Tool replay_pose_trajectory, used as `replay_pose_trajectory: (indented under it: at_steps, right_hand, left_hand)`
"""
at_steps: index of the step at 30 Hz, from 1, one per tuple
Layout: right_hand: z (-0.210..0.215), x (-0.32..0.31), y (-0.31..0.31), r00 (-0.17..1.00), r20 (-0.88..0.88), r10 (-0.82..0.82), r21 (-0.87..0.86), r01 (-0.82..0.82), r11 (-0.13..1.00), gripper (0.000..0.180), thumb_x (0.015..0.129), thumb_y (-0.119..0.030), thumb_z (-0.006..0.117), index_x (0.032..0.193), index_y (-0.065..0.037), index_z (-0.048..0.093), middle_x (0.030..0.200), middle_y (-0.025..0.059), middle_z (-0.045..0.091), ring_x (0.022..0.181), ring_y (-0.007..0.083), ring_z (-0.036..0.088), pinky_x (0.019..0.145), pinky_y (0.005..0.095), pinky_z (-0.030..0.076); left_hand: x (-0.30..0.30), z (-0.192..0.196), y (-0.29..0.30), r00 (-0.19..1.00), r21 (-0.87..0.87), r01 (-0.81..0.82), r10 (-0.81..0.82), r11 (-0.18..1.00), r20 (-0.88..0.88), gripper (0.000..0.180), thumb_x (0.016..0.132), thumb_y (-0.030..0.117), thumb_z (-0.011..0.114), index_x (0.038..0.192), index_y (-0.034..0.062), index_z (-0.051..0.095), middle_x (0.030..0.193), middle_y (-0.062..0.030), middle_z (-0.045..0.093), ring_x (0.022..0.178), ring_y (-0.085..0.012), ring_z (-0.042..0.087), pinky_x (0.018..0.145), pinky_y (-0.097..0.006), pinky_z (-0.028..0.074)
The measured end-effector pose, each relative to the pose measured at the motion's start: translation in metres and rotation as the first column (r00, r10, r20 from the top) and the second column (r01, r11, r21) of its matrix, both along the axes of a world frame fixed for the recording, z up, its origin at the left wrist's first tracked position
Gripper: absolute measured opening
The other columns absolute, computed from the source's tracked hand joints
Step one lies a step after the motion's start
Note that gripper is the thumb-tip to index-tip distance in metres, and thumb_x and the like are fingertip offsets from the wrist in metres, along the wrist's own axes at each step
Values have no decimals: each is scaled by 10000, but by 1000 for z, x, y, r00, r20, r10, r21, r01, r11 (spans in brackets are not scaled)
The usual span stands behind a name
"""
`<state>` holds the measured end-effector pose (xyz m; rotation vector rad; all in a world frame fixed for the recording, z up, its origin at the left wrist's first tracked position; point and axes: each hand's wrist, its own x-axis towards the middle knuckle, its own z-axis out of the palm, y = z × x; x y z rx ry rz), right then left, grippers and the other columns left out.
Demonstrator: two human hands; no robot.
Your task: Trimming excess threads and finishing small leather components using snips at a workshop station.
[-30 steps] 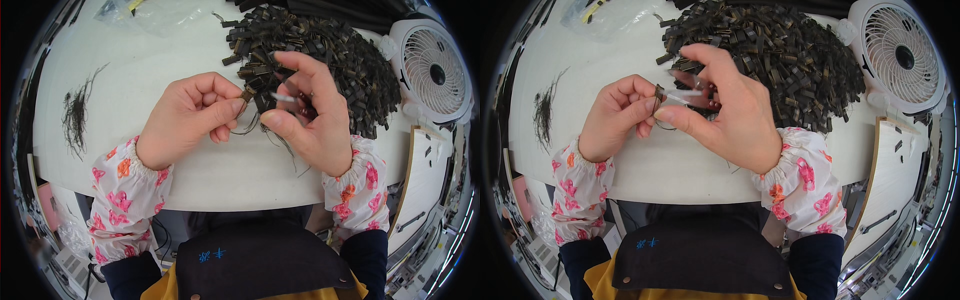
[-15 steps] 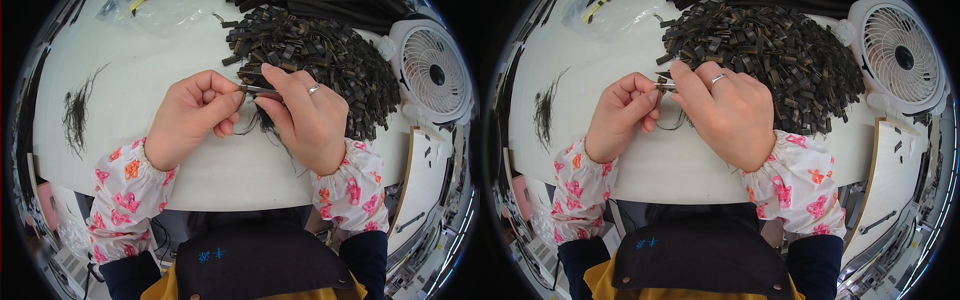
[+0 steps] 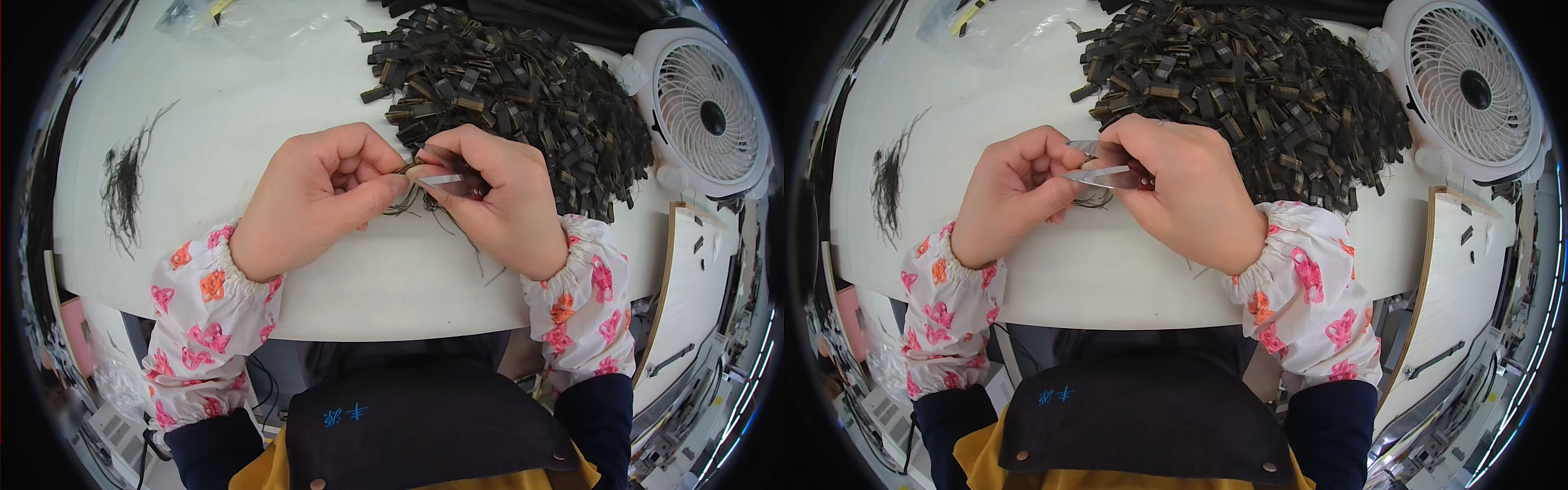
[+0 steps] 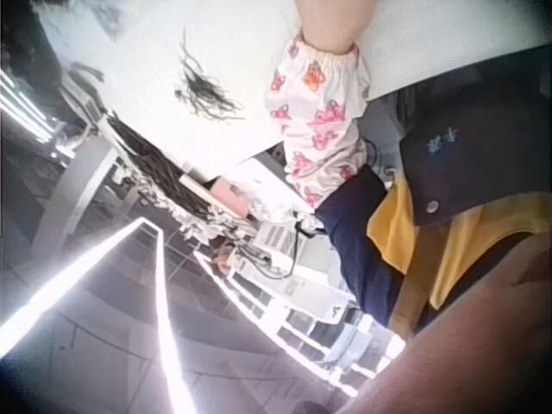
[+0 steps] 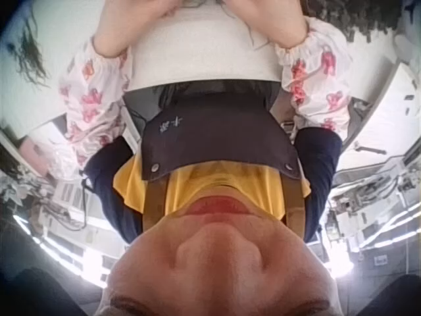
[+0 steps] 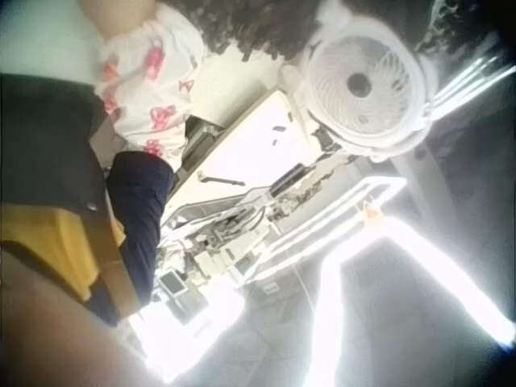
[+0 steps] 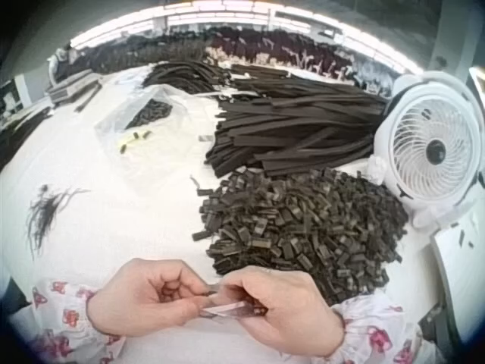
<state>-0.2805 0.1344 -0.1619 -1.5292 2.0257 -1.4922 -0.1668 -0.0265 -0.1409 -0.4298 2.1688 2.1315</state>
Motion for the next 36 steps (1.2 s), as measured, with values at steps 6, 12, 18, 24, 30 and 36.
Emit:
replay_pose_trajectory:
  at_steps: [6,12,18,24,30,36]
  right_hand:
    - [13,-3,4,983,61,-175,4,175,984,105,822,-71,648,875,5,599,717,5,599,621,43,517,579,175,423]
    - [14,2,3,983,138,-121,-52,129,990,157,703,45,645,842,-1,589,669,56,594,536,116,539,504,226,438]
    - [2,3,3,1000,3,-6,-89,6,996,162,732,54,656,872,14,588,719,52,617,607,56,563,527,186,436]
    - [10,-7,8,979,-92,-184,-163,168,972,130,770,15,654,890,-5,611,706,37,618,601,59,558,531,190,436]
    - [3,-19,14,970,-88,-227,-61,222,973,146,760,34,606,900,-7,600,728,61,632,596,116,583,543,213,445]
    - [-10,-14,15,961,-274,20,215,41,976,227,675,13,616,895,-36,587,744,76,616,637,241,603,573,316,472]
  left_hand:
    - [12,25,-48,986,-880,-136,-26,456,-166,105,780,40,625,872,-9,621,767,-74,640,480,-96,460,465,-217,378]
    - [11,25,-16,963,-642,-107,-80,759,-256,258,764,108,687,1003,33,623,780,-52,610,484,-91,464,452,-216,380]
    - [-2,1,-4,971,-520,59,-170,852,-169,158,840,126,611,952,13,612,748,-51,621,569,-101,561,521,-205,443]
    - [-22,19,-60,872,-115,-474,448,873,-197,245,914,209,517,1011,10,620,740,-33,604,604,-50,516,577,-185,425]
    - [12,1,18,914,-790,-227,-156,569,-375,307,723,74,686,1019,34,610,899,-81,616,784,-203,601,649,-269,477]
    - [22,-16,15,916,-913,-127,-308,389,-258,132,718,-3,624,832,42,575,838,-95,567,776,-272,568,669,-336,468]
